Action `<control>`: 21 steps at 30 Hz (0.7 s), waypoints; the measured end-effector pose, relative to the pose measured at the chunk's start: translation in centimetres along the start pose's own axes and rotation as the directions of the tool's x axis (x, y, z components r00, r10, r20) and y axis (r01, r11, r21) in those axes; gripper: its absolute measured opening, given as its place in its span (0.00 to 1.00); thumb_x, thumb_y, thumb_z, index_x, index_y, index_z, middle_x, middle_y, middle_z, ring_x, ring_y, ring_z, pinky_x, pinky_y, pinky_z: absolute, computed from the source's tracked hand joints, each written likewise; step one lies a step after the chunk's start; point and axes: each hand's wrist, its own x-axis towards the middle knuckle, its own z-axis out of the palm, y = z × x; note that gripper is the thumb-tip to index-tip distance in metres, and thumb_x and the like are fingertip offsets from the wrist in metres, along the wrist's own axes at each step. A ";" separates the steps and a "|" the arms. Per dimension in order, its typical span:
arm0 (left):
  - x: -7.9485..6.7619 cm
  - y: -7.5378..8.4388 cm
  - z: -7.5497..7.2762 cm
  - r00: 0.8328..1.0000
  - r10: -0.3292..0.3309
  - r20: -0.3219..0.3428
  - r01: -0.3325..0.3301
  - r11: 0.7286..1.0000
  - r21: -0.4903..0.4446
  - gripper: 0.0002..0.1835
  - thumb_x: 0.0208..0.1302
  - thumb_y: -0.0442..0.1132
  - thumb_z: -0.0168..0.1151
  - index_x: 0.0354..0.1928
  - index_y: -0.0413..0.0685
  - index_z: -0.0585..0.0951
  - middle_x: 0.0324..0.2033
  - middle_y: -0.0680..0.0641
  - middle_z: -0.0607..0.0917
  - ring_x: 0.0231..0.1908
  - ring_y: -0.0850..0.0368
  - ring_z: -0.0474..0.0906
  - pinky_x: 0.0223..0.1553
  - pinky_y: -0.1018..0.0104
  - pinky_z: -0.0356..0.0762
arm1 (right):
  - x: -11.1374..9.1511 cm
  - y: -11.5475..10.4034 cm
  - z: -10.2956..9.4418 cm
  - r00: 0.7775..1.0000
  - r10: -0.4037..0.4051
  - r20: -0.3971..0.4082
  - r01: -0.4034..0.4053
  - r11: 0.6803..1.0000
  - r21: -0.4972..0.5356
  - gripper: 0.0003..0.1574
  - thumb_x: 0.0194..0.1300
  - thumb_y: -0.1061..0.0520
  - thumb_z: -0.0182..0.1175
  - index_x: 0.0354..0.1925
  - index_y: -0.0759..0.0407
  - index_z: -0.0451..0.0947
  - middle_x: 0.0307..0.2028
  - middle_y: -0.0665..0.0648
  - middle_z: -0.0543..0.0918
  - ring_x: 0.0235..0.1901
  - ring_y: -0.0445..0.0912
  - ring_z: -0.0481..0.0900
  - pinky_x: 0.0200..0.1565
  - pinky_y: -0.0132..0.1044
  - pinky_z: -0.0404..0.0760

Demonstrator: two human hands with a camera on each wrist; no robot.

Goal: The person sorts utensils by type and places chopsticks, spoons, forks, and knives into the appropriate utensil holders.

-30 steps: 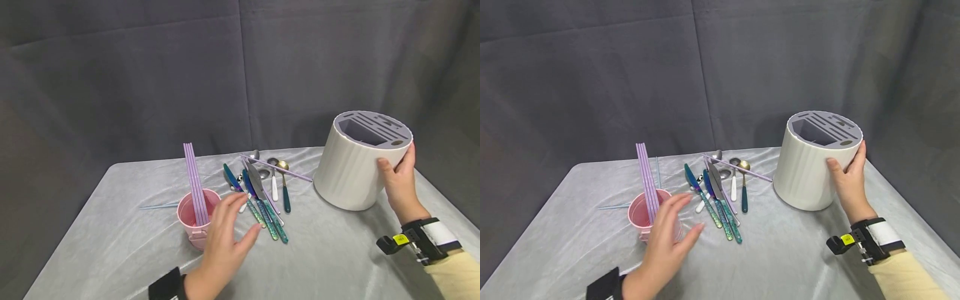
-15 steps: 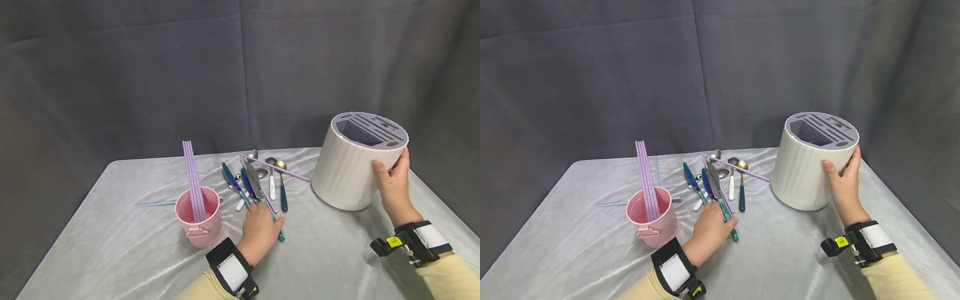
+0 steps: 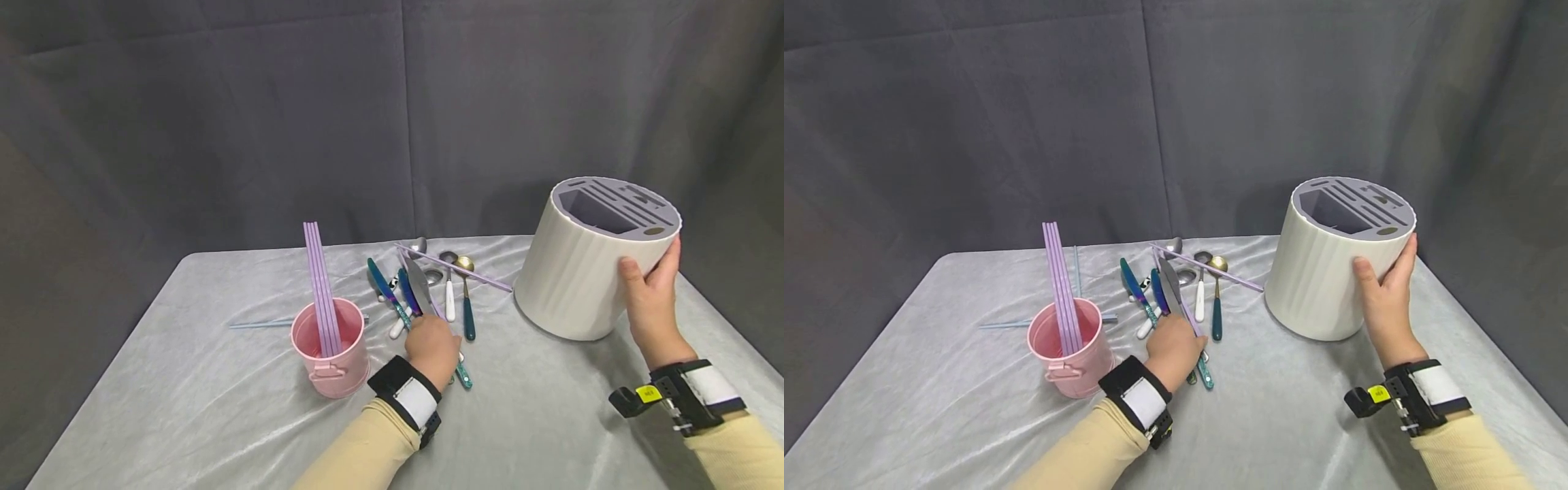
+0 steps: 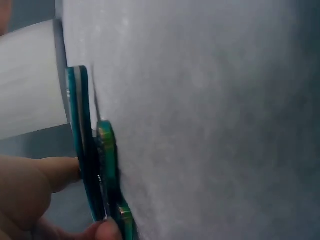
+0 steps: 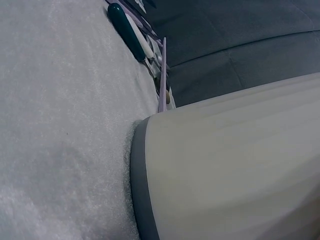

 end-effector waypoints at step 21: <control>1.1 1.2 -1.2 0.972 -0.020 0.234 0.047 0.993 -0.109 0.08 0.63 0.33 0.60 0.37 0.36 0.84 0.34 0.42 0.86 0.34 0.52 0.83 0.28 0.58 0.81 | 0.0 -0.1 -0.2 1.000 -0.015 -0.004 0.015 1.000 0.010 0.57 0.58 0.52 0.70 0.74 0.52 0.46 0.69 0.57 0.57 0.67 0.51 0.54 0.60 0.26 0.61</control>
